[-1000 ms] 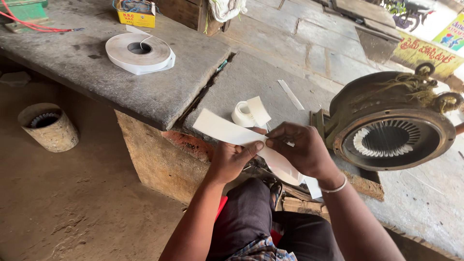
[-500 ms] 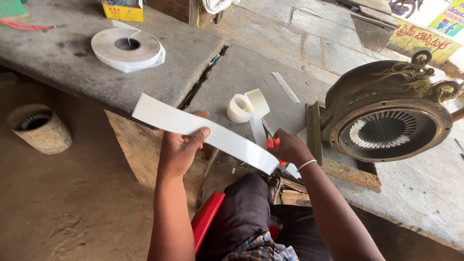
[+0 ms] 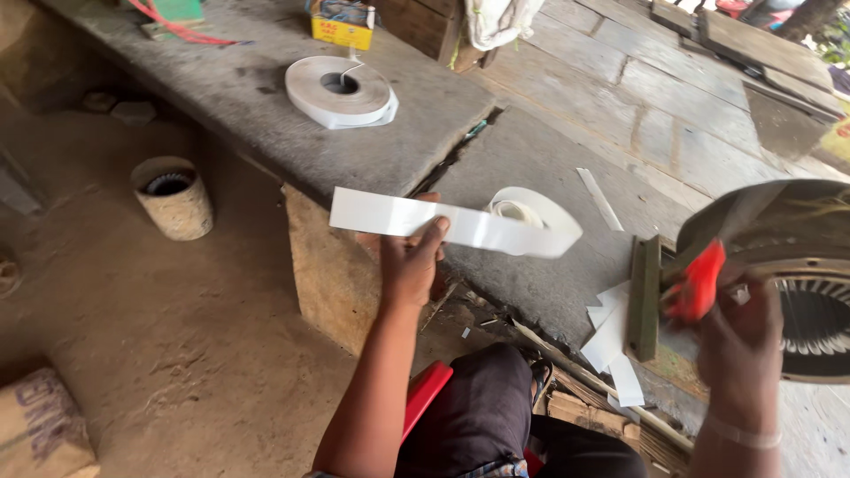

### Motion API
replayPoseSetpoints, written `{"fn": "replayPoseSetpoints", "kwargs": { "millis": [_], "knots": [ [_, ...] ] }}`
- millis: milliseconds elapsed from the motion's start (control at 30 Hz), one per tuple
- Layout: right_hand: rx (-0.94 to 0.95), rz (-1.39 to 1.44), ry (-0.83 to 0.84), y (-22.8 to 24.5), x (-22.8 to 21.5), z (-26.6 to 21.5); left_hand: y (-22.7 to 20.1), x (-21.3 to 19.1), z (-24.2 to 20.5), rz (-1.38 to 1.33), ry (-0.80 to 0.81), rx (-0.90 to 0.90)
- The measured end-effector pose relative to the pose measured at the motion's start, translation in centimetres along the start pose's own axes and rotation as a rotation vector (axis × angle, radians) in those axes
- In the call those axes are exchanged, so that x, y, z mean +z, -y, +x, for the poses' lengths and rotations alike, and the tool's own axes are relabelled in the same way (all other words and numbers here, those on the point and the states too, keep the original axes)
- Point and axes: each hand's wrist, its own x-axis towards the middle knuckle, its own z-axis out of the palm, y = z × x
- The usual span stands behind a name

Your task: The person cuts strips of white insulating tape using scissors and inserts them into the slots of a motor stator. The person repeatedly cuts tape and places it into the stator slots to insulate the windings.

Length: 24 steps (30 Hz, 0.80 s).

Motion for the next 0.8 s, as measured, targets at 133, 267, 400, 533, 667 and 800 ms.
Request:
{"fn": "replayPoseSetpoints", "kwargs": {
  "millis": [133, 267, 400, 533, 667, 800],
  "knots": [
    [0.145, 0.381, 0.423, -2.0, 8.1, -8.9, 1.0, 1.4, -0.4, -0.109, -0.07, -0.023],
    [0.541, 0.575, 0.712, -3.1, 12.0, -14.0, 2.2, 2.6, -0.9, 0.02, -0.125, -0.068],
    [0.484, 0.644, 0.818, -2.6, 13.7, -12.0, 3.3, 3.5, -1.9, 0.03, -0.1, 0.017],
    [0.468, 0.592, 0.746, -2.0, 14.9, -9.8, 3.8, 4.0, -2.4, 0.072, -0.104, 0.035],
    [0.465, 0.566, 0.754, -1.7, 15.3, -9.2, 4.0, 4.3, -2.6, 0.094, -0.096, 0.043],
    [0.456, 0.544, 0.743, -1.5, 15.2, -8.9, 4.0, 4.3, -2.6, 0.049, -0.077, 0.016]
  ]
}}
